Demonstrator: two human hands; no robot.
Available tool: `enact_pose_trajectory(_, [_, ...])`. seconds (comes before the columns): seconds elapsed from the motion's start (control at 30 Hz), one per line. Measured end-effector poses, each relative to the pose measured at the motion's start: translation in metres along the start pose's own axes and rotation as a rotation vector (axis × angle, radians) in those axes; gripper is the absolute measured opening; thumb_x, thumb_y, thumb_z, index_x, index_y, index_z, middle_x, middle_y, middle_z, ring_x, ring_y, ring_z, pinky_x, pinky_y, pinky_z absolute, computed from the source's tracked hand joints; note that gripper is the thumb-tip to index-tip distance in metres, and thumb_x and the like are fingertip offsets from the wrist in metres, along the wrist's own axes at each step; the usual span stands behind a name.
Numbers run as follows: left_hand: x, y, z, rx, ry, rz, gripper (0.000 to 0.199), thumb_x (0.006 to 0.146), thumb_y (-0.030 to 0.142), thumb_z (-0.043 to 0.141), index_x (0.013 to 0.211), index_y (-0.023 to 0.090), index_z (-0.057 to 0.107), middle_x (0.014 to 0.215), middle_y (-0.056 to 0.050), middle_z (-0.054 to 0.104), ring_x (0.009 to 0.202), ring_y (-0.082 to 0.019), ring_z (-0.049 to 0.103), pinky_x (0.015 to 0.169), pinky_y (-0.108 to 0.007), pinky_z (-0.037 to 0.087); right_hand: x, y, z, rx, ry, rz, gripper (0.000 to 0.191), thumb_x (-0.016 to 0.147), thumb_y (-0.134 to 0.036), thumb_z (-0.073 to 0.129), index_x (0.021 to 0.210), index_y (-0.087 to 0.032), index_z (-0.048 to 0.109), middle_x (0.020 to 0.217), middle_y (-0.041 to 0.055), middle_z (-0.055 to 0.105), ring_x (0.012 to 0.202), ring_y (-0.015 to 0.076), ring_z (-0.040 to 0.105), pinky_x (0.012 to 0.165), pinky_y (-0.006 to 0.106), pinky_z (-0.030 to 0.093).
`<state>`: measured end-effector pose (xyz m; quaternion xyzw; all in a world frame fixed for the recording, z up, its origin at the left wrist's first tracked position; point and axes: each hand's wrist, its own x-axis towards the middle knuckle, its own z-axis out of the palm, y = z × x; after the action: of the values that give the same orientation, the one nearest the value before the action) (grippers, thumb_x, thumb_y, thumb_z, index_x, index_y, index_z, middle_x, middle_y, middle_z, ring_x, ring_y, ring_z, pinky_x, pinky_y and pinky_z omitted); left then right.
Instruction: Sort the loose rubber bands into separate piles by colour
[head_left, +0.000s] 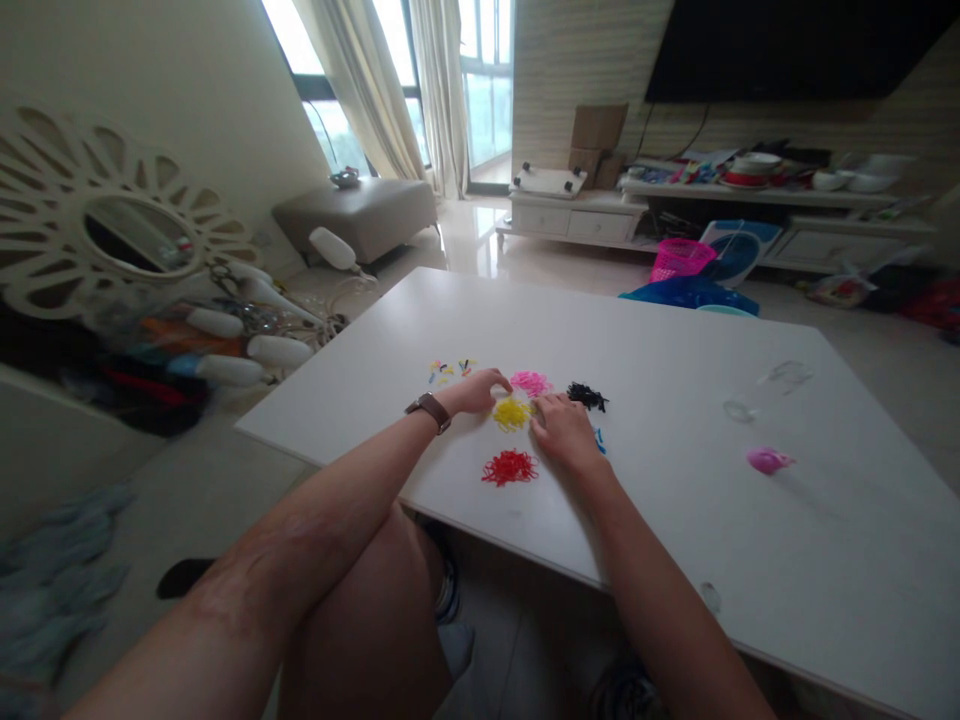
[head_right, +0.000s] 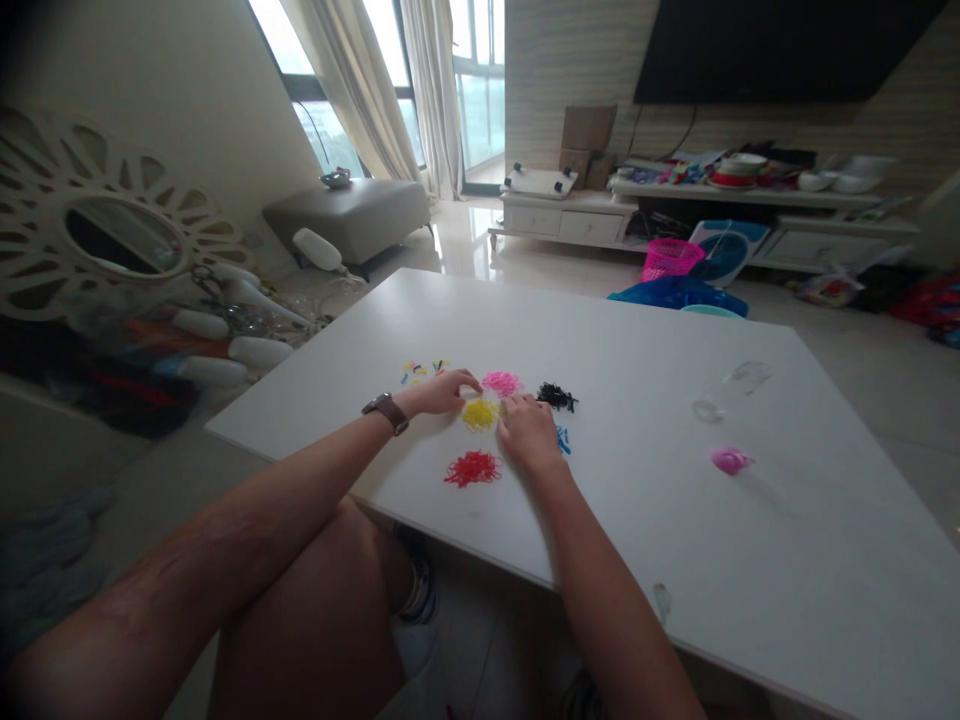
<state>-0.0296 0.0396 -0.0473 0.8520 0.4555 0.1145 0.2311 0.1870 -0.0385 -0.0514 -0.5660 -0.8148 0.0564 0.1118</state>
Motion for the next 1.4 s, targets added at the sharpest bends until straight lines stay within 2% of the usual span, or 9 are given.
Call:
enact_pose_trajectory(0.1, [-0.001, 0.001, -0.005, -0.084, 0.044, -0.06, 0.042, 0.072, 0.0, 0.062, 0.109, 0.013, 0.077, 0.107, -0.01, 0.074, 0.078, -0.015, 0.069, 0.078, -0.025, 0.056, 0.0, 0.002, 0.0, 0.005, 0.03, 0.003, 0.029, 0.095, -0.026, 0.054, 0.119, -0.018, 0.067, 0.127, 0.0133, 0.068, 0.118, 0.0287, 0.055, 0.094, 0.041, 0.039])
enact_pose_trajectory(0.23, [-0.001, 0.004, -0.01, -0.278, 0.076, -0.104, 0.028, 0.074, 0.009, 0.068, 0.1, 0.011, 0.076, 0.082, -0.006, 0.076, 0.072, -0.016, 0.069, 0.067, -0.024, 0.053, 0.003, 0.005, 0.002, 0.078, 0.109, -0.045, 0.025, 0.094, -0.024, 0.055, 0.115, -0.018, 0.069, 0.122, 0.0124, 0.069, 0.116, 0.0287, 0.056, 0.094, 0.041, 0.042])
enact_pose_trajectory(0.37, [0.0, 0.008, -0.008, -0.449, 0.13, -0.072, 0.026, 0.072, 0.011, 0.072, 0.098, 0.01, 0.074, 0.079, -0.007, 0.076, 0.071, -0.016, 0.07, 0.065, -0.024, 0.053, 0.006, 0.007, 0.008, 0.251, 0.209, -0.149, 0.021, 0.093, -0.021, 0.056, 0.108, -0.019, 0.07, 0.117, 0.0101, 0.071, 0.114, 0.0268, 0.059, 0.096, 0.042, 0.045])
enact_pose_trajectory(0.5, [0.002, 0.011, -0.006, -0.566, 0.125, -0.028, 0.026, 0.072, 0.011, 0.074, 0.098, 0.009, 0.072, 0.08, -0.009, 0.077, 0.073, -0.016, 0.072, 0.067, -0.024, 0.055, 0.008, 0.008, 0.012, 0.368, 0.259, -0.262, 0.019, 0.093, -0.02, 0.058, 0.106, -0.021, 0.072, 0.121, 0.0088, 0.071, 0.116, 0.0265, 0.06, 0.102, 0.045, 0.047])
enact_pose_trajectory(0.77, [0.002, 0.019, -0.007, -0.555, 0.125, 0.001, 0.026, 0.073, 0.011, 0.075, 0.099, 0.009, 0.072, 0.079, -0.009, 0.076, 0.072, -0.016, 0.072, 0.065, -0.023, 0.055, 0.006, 0.007, 0.012, 0.421, 0.246, -0.332, 0.027, 0.094, -0.02, 0.058, 0.118, -0.022, 0.071, 0.124, 0.0086, 0.07, 0.117, 0.0262, 0.061, 0.105, 0.047, 0.049])
enact_pose_trajectory(1.4, [-0.002, 0.029, -0.012, -0.471, 0.129, 0.006, 0.026, 0.073, 0.013, 0.075, 0.099, 0.01, 0.074, 0.084, -0.009, 0.076, 0.07, -0.014, 0.071, 0.063, -0.02, 0.053, 0.002, 0.002, 0.001, 0.475, 0.208, -0.337, 0.027, 0.096, -0.021, 0.055, 0.118, -0.022, 0.069, 0.122, 0.0081, 0.07, 0.116, 0.0249, 0.061, 0.105, 0.044, 0.048])
